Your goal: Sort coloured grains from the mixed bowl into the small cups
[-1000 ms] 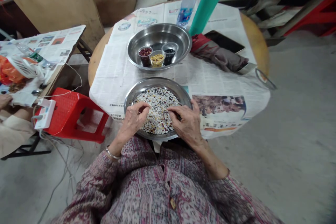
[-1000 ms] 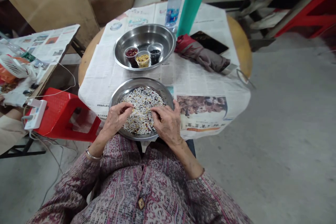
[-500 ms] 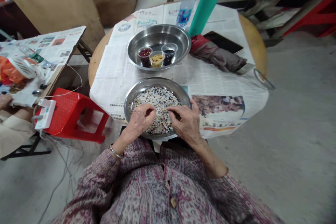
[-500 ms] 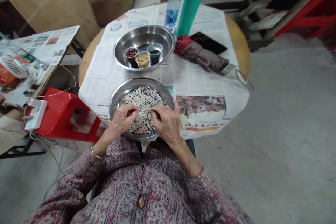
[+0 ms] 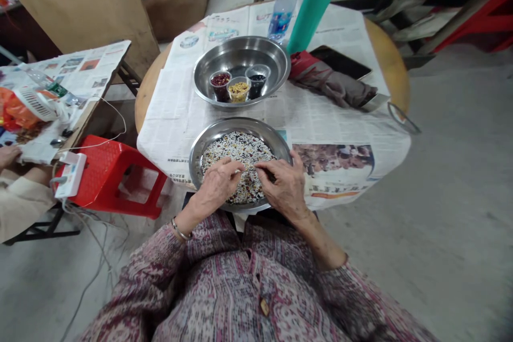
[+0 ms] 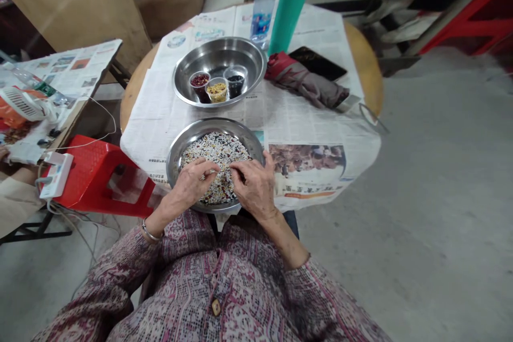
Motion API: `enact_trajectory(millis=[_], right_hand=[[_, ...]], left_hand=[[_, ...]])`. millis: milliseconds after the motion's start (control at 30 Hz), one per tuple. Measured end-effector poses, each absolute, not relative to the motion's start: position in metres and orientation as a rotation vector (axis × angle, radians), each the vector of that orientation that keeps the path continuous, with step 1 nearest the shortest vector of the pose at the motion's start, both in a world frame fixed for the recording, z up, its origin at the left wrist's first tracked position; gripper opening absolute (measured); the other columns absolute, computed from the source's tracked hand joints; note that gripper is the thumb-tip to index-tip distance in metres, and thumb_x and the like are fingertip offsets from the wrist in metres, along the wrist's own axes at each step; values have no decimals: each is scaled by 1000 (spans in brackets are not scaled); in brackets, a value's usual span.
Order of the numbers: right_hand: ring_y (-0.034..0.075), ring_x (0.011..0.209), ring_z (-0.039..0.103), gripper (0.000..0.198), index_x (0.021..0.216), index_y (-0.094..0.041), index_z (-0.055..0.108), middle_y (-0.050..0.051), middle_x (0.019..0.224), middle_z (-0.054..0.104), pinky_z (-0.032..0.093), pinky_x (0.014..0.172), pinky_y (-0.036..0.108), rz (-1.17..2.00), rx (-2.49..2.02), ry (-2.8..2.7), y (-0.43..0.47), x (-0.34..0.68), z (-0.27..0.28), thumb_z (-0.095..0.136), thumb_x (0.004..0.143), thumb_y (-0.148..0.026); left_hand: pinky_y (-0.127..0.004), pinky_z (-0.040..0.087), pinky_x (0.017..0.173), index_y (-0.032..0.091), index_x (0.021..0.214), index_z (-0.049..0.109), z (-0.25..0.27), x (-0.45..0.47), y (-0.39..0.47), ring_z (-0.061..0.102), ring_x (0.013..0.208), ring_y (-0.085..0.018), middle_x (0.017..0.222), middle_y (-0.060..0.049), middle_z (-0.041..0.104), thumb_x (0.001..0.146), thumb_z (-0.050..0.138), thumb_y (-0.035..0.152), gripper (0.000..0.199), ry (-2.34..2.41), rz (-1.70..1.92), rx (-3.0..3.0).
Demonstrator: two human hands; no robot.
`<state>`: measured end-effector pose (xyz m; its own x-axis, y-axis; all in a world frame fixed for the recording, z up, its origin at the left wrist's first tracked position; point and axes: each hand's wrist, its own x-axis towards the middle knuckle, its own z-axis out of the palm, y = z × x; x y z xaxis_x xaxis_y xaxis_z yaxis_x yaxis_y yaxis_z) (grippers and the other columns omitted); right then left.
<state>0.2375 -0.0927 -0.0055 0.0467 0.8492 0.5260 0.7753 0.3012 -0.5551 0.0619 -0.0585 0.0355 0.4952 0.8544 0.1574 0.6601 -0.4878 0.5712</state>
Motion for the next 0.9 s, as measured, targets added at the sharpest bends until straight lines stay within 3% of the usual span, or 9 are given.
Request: enact_trajectory(millis=[333, 900], right_hand=[[19, 79, 69, 14, 87, -25, 70, -1, 86, 77, 28, 116, 53, 120, -1481, -1711, -93, 238, -6, 57, 89, -22], [18, 78, 68, 14, 87, -25, 69, -2, 86, 77, 28, 115, 52, 116, -1473, -1706, -92, 238, -7, 56, 89, -22]], left_hand=[[-30, 52, 85, 19, 112, 65, 34, 65, -55, 63, 93, -17, 96, -4, 64, 95, 53, 13, 22, 1332, 349, 2534], [-28, 50, 85, 20, 100, 65, 31, 70, -52, 63, 93, -16, 92, -2, 66, 98, 55, 20, 11, 1328, 374, 2504]])
